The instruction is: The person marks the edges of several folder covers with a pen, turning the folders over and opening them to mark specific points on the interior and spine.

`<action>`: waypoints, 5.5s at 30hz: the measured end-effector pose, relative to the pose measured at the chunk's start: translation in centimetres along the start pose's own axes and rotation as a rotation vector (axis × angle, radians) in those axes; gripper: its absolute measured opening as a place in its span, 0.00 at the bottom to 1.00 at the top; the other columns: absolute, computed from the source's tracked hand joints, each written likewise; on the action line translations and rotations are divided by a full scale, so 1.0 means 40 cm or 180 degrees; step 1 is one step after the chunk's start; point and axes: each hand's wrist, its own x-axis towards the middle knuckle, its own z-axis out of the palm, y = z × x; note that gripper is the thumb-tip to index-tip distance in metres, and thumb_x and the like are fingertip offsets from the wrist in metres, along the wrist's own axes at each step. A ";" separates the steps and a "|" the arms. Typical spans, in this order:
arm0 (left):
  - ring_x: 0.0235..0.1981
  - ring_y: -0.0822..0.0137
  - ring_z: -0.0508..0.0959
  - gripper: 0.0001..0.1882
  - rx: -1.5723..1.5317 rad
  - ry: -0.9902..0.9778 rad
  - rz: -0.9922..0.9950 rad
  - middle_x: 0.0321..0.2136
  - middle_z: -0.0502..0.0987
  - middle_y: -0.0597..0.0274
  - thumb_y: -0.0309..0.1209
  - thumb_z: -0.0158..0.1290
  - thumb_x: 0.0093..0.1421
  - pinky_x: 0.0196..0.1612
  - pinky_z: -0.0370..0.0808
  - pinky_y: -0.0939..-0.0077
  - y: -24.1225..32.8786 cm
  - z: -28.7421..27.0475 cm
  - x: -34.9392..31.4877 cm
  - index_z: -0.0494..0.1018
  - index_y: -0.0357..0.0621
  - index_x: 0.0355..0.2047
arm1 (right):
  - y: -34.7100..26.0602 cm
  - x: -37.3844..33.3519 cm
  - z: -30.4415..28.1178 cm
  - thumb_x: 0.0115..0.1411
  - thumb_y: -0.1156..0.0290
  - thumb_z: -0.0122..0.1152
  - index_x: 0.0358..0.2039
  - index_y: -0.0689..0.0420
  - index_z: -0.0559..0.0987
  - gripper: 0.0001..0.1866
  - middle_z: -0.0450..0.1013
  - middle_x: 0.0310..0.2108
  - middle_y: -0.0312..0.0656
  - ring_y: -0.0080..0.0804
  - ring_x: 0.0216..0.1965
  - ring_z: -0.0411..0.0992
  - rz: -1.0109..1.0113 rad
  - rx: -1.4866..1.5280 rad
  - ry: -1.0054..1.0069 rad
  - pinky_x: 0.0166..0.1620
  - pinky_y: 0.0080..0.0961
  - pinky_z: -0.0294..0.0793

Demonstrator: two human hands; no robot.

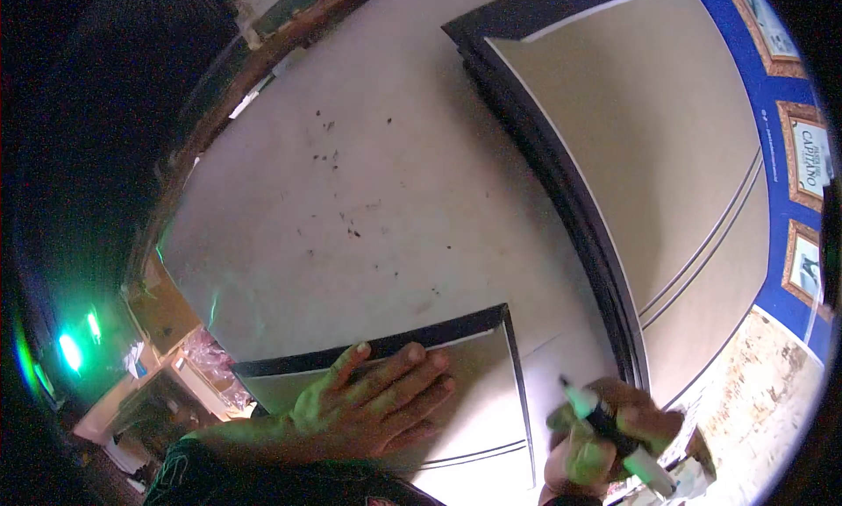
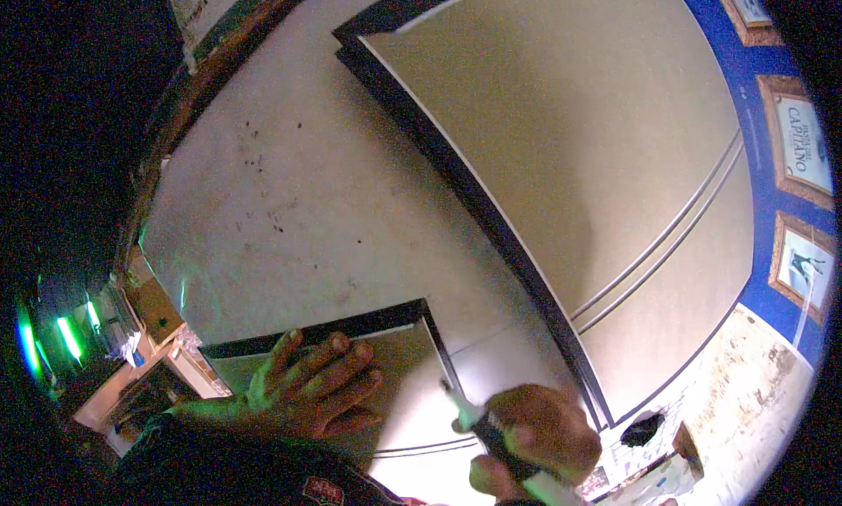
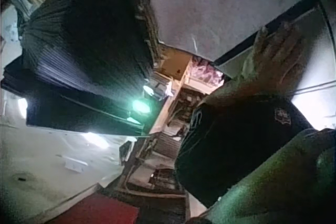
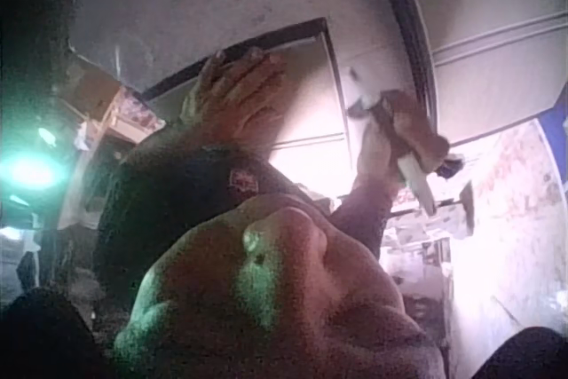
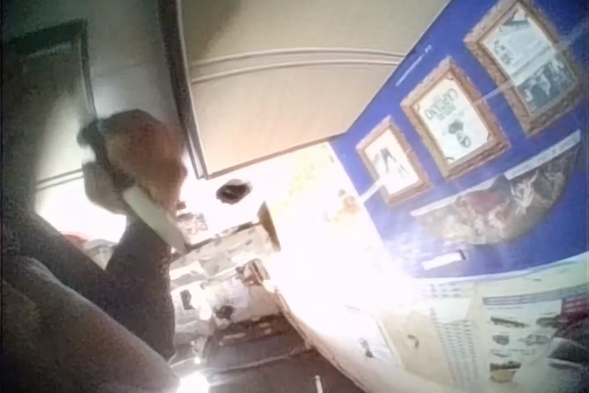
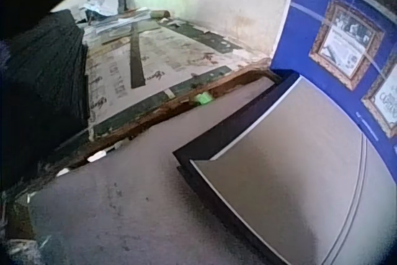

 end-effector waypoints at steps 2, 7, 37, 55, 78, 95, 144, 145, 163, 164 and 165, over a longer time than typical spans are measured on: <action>0.66 0.64 0.57 0.29 -0.0128 -0.0021 -0.0196 0.63 0.62 0.65 0.54 0.47 0.61 0.68 0.37 0.49 0.010 -0.003 -0.003 0.67 0.55 0.58 | 0.048 0.096 0.050 0.58 0.67 0.62 0.41 0.63 0.68 0.17 0.73 0.32 0.49 0.35 0.29 0.77 -0.3452 -0.0894 0.0184 0.32 0.25 0.78; 0.66 0.63 0.58 0.28 -0.0076 -0.0147 -0.0076 0.63 0.62 0.65 0.54 0.48 0.61 0.68 0.38 0.49 0.001 -0.002 0.002 0.68 0.55 0.57 | 0.063 0.173 0.082 0.55 0.76 0.62 0.40 0.62 0.70 0.14 0.74 0.28 0.48 0.32 0.26 0.77 -0.4417 -0.1113 0.0757 0.28 0.24 0.77; 0.66 0.64 0.58 0.28 0.0043 -0.0042 -0.0003 0.62 0.63 0.64 0.55 0.47 0.61 0.67 0.38 0.47 -0.005 -0.001 0.003 0.68 0.56 0.57 | 0.059 0.179 0.097 0.39 0.80 0.69 0.31 0.56 0.74 0.17 0.75 0.24 0.46 0.36 0.21 0.76 -0.4626 -0.1048 0.0399 0.23 0.25 0.75; 0.64 0.65 0.61 0.29 0.0111 -0.0003 -0.0050 0.61 0.65 0.66 0.56 0.48 0.60 0.67 0.41 0.48 0.001 -0.005 0.004 0.69 0.57 0.56 | 0.070 0.172 0.095 0.39 0.77 0.70 0.31 0.55 0.74 0.17 0.74 0.20 0.41 0.32 0.19 0.74 -0.4239 -0.0800 0.0403 0.22 0.23 0.73; 0.63 0.58 0.63 0.32 0.0058 0.0093 0.0063 0.58 0.67 0.59 0.58 0.58 0.51 0.66 0.44 0.45 -0.008 0.000 0.004 0.73 0.57 0.52 | 0.036 0.165 0.077 0.54 0.68 0.63 0.32 0.59 0.73 0.10 0.72 0.18 0.41 0.29 0.17 0.72 -0.4109 -0.1133 0.0545 0.20 0.24 0.72; 0.66 0.61 0.56 0.30 -0.0010 -0.0066 0.0058 0.63 0.62 0.62 0.54 0.46 0.61 0.67 0.37 0.47 -0.009 0.006 0.000 0.66 0.54 0.59 | 0.008 0.208 0.085 0.56 0.79 0.62 0.52 0.58 0.61 0.26 0.72 0.32 0.46 0.28 0.25 0.74 -0.4855 -0.1584 0.0073 0.23 0.19 0.74; 0.66 0.58 0.57 0.28 0.0243 -0.0028 0.0254 0.60 0.65 0.60 0.58 0.49 0.58 0.66 0.40 0.40 -0.020 0.010 -0.009 0.71 0.59 0.53 | 0.004 0.192 0.091 0.38 0.80 0.71 0.35 0.54 0.78 0.20 0.75 0.25 0.40 0.31 0.23 0.74 -0.4586 -0.1519 -0.0190 0.25 0.25 0.75; 0.65 0.59 0.57 0.27 0.0258 -0.0020 0.0269 0.60 0.65 0.60 0.58 0.49 0.58 0.66 0.40 0.40 -0.021 0.009 -0.008 0.72 0.60 0.52 | 0.007 0.188 0.092 0.38 0.80 0.71 0.35 0.54 0.78 0.20 0.75 0.26 0.40 0.31 0.23 0.74 -0.4433 -0.1703 0.0130 0.26 0.24 0.75; 0.66 0.59 0.57 0.30 0.0044 -0.0111 0.0216 0.62 0.62 0.59 0.56 0.48 0.59 0.67 0.38 0.42 -0.019 0.004 -0.009 0.67 0.56 0.57 | 0.034 0.228 0.098 0.50 0.79 0.62 0.31 0.59 0.72 0.08 0.74 0.21 0.41 0.32 0.20 0.74 -0.4949 -0.1411 0.0390 0.24 0.25 0.75; 0.65 0.57 0.59 0.30 0.0076 -0.0141 0.0261 0.59 0.66 0.59 0.58 0.52 0.56 0.66 0.39 0.40 -0.018 0.001 -0.006 0.71 0.57 0.53 | 0.018 0.214 0.102 0.50 0.80 0.62 0.30 0.59 0.72 0.08 0.74 0.21 0.41 0.32 0.21 0.74 -0.4717 -0.1457 0.0439 0.24 0.24 0.75; 0.65 0.57 0.59 0.30 0.0080 -0.0142 0.0267 0.59 0.66 0.59 0.58 0.52 0.56 0.66 0.39 0.40 -0.017 -0.001 -0.004 0.71 0.57 0.53 | 0.008 0.206 0.104 0.50 0.80 0.62 0.30 0.58 0.73 0.08 0.74 0.21 0.41 0.31 0.21 0.74 -0.4484 -0.1500 0.0488 0.25 0.24 0.75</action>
